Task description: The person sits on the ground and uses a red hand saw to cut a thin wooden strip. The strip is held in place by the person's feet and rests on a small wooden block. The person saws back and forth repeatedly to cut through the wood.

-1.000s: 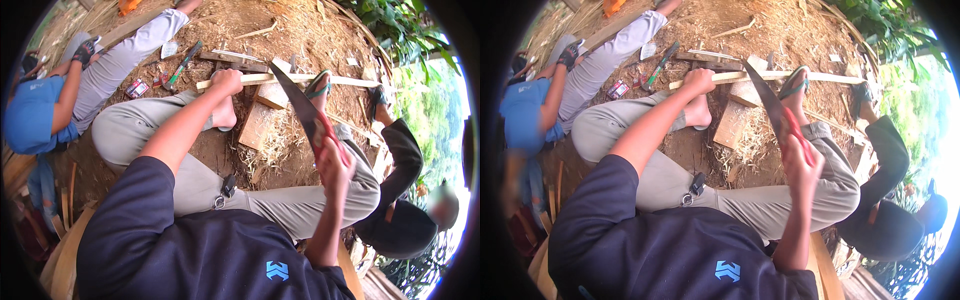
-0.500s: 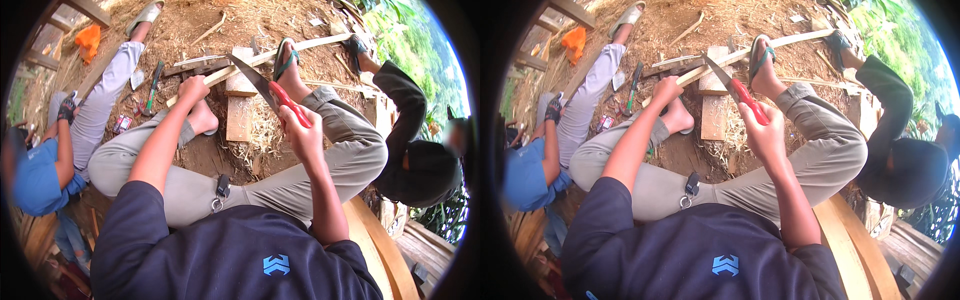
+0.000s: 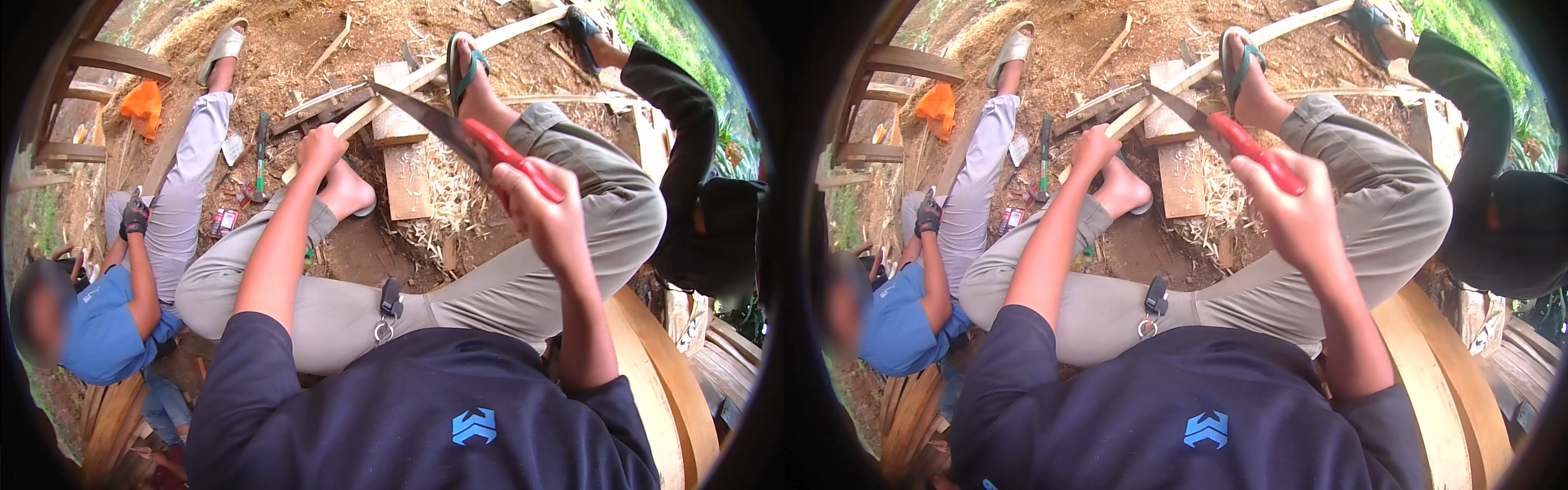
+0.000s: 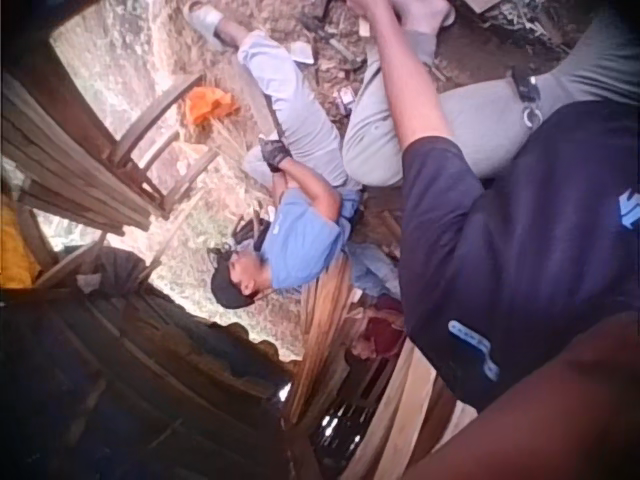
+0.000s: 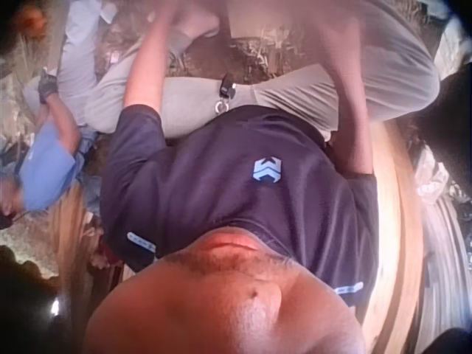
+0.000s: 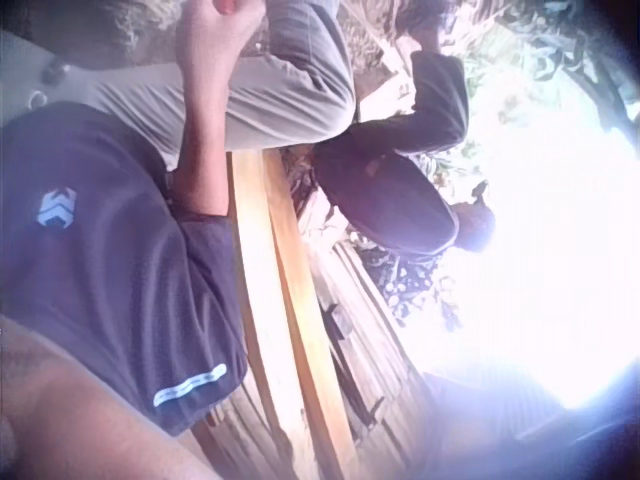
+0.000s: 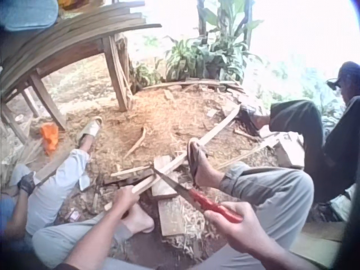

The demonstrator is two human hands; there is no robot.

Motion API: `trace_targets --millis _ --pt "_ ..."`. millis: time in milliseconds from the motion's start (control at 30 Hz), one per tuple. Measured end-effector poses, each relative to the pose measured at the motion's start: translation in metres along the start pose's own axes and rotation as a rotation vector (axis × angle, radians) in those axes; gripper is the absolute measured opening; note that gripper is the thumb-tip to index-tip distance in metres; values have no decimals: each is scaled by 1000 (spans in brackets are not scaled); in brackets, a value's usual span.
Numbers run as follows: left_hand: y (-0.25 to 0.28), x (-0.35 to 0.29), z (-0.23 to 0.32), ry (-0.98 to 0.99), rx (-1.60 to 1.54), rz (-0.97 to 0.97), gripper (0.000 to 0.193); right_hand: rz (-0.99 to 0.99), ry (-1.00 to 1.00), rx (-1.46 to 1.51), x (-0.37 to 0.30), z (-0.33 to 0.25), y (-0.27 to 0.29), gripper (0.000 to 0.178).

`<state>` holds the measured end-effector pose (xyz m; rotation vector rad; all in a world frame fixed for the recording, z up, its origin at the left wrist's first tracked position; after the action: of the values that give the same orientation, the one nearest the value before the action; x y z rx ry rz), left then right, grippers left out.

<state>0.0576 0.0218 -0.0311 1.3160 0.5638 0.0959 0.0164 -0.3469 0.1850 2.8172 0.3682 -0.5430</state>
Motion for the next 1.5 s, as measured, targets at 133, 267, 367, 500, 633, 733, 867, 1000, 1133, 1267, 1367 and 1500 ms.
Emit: trace_targets --millis 133,267,367,500,633,733,867,1000,1133,1267,1367,1500 --pt "-3 12 11 -50 -14 -8 34 104 222 -52 50 32 -36 29" --pt "-6 16 5 -48 29 -36 38 72 198 -84 48 61 -52 30" --pt "-3 11 -4 -3 16 -42 38 77 77 -11 21 16 -12 24" --pt "-8 17 10 -35 -27 -63 39 76 98 31 58 14 -15 23" --pt "-23 29 -7 -112 -96 -94 40 110 35 -132 65 7 -38 31" --pt "-19 26 -3 -121 -79 -105 38 18 50 -163 44 -3 -13 29" --pt "-17 23 -5 -36 -31 -100 40 -13 55 -186 34 -27 -15 29" --pt "-18 29 2 -79 -54 -89 39 98 88 -211 60 -1 -54 30" --pt "-10 14 -5 -46 -37 -67 39 2 134 -333 30 -31 -31 24" --pt "-13 17 -5 -52 -19 -81 40 25 84 -267 40 -23 -32 28" --pt "-9 19 11 -81 -40 -101 42 130 157 -247 60 16 -44 31" --pt "-10 13 1 -37 -59 -89 39 -15 103 -294 36 -19 -25 25"
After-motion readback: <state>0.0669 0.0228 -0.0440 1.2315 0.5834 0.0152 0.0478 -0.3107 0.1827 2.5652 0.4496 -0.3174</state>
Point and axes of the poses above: each hand's wrist, its own x-axis towards the middle knuckle, its own y-axis out of the back of the hand, z = x × y, the point moved 7 cm from there along x, towards the middle knuckle, and after that the axes turned 1 degree about x, right-handed, at the moved point
